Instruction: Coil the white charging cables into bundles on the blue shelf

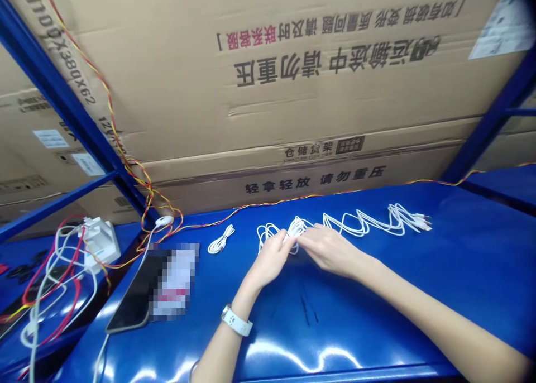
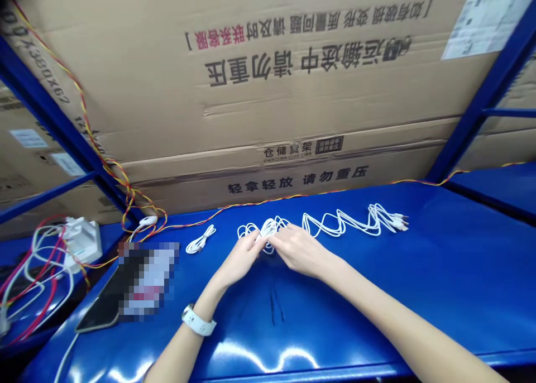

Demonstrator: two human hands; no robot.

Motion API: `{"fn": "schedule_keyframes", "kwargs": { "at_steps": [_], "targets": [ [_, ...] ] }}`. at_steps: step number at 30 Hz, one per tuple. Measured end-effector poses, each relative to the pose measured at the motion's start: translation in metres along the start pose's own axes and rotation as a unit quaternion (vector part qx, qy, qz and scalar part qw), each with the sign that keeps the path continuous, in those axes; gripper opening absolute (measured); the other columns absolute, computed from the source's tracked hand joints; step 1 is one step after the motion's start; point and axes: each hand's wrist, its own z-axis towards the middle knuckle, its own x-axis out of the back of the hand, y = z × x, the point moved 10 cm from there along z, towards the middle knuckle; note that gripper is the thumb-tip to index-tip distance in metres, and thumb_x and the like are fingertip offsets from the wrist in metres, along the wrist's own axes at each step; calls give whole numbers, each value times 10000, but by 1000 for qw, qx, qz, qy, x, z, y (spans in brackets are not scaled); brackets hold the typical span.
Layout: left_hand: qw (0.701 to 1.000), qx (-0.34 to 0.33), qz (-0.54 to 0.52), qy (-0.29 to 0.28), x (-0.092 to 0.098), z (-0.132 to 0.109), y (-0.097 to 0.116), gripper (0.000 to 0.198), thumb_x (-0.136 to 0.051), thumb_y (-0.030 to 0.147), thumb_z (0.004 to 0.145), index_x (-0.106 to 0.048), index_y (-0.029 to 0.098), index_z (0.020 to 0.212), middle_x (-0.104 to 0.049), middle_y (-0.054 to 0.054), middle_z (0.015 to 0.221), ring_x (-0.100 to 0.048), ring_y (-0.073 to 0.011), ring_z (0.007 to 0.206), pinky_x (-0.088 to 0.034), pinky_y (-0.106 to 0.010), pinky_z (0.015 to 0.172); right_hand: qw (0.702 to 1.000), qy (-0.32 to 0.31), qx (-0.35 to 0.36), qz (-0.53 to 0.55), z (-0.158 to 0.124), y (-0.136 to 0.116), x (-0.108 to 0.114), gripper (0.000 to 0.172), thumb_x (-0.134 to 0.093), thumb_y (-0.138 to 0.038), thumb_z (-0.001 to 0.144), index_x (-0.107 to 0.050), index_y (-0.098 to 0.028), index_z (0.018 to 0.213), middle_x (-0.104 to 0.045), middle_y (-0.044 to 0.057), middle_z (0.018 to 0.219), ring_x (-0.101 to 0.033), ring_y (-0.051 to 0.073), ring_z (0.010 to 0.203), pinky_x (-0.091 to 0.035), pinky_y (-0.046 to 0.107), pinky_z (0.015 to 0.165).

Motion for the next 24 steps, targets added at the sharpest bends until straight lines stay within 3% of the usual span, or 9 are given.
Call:
{"fn": "schedule_keyframes", "kwargs": {
  "at_steps": [3,9,20,24],
  "targets": [
    [988,-86,128,18,2,-2,15,272,-360,388,894,-422,196,713,-458,16,657,-400,-127,626,-294,-256,596,1000,-5,-10,-15,0,0,2,225,-377,-148,865,-581,-160,771,-611,64,689,-510,158,613,-322,296,644],
    [962,-117,245,-17,-17,-2,10,168,-324,293,914,-446,202,843,-558,-21,804,-523,-158,732,-384,-272,666,995,-43,-90,11,-2,11,2,182,-434,-170,807,-573,-168,689,-594,24,557,-481,120,497,-213,247,525],
    [914,-65,399,-20,-17,-2,7,193,-303,231,921,-486,172,941,-625,-81,935,-619,-195,854,-458,-299,719,984,-29,-134,113,-3,9,-15,261,-358,-195,875,-555,-168,704,-577,19,575,-487,113,502,-238,229,520],
    [879,-19,475,-34,-17,-2,2,203,-320,226,920,-505,166,979,-644,-91,949,-636,-210,887,-464,-293,716,981,-40,-140,129,-2,5,-22,265,-357,-192,881,-564,-163,720,-597,30,607,-514,119,530,-259,228,529]
  ]
}}
